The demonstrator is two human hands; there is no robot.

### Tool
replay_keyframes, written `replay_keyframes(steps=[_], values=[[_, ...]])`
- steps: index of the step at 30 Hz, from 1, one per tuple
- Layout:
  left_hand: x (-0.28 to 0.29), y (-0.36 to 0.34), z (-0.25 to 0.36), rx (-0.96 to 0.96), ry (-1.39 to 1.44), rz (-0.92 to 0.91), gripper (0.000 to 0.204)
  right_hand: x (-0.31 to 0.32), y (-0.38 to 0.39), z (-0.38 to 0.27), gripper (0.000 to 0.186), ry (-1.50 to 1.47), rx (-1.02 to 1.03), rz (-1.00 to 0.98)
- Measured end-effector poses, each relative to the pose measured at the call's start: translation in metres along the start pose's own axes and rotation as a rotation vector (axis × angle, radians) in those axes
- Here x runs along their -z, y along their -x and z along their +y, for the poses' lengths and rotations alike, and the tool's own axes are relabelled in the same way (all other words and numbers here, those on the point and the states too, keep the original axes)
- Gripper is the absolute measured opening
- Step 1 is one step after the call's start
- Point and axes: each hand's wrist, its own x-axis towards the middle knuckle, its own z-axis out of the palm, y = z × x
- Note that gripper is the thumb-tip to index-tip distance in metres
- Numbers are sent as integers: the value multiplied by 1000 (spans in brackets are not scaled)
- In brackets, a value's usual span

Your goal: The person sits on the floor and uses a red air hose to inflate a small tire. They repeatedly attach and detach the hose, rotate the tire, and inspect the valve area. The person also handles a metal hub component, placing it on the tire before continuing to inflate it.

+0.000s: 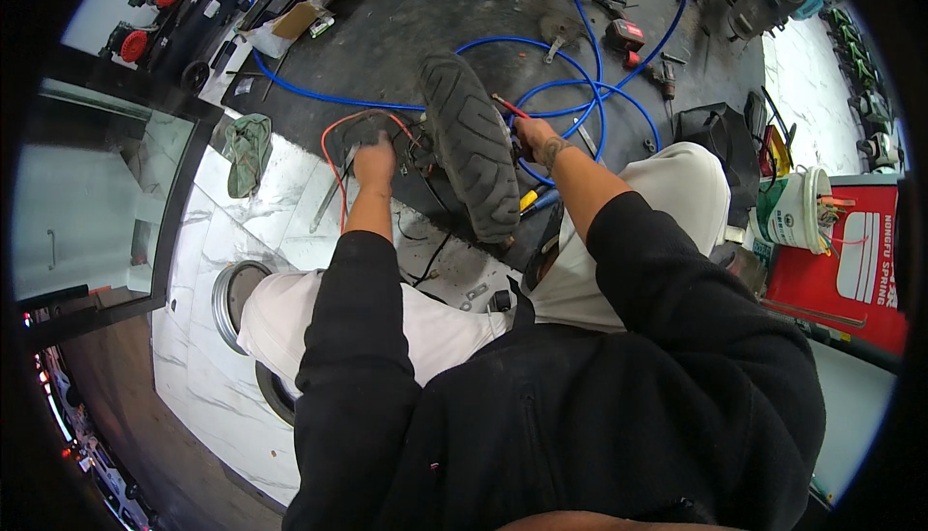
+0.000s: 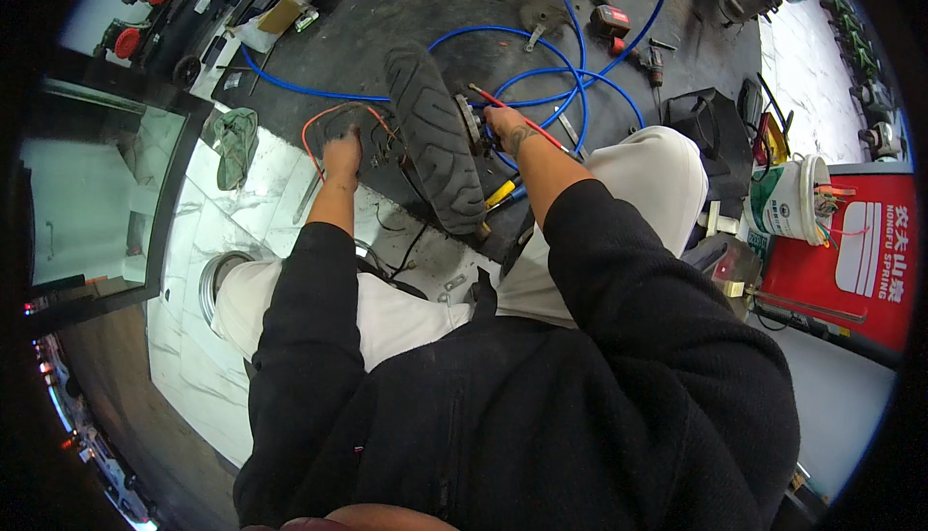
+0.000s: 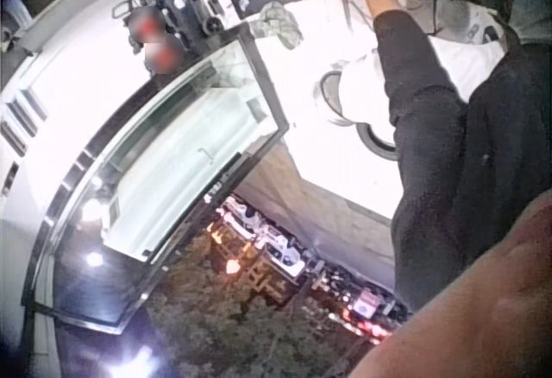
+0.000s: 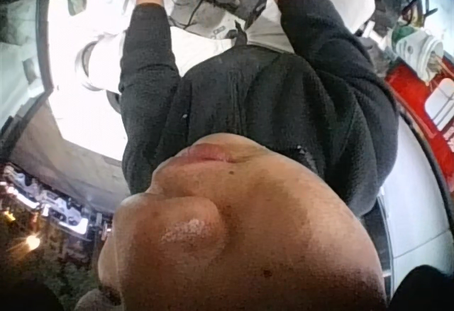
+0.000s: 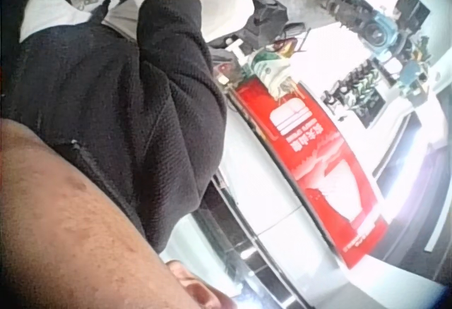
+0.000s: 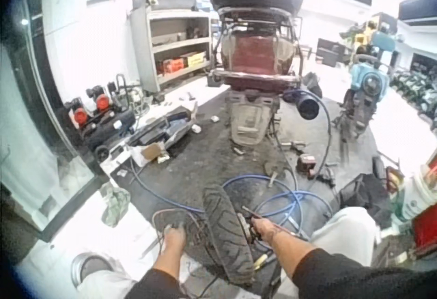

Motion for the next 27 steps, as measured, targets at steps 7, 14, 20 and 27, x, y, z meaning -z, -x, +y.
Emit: replay_keyframes(steps=[7,14,20,27], values=[[-42,-1,-40,316,492,-484,51,8,-2,17,28,655,345,17],[-43,2,-37,333,547,-442,63,1,24,8,42,391,182,155],[-72,-46,-57,274,382,-415,73,1,27,7,44,467,237,98],[-75,-35,-75,-249,-76,-44,90,-1,20,16,35,625,481,70]])
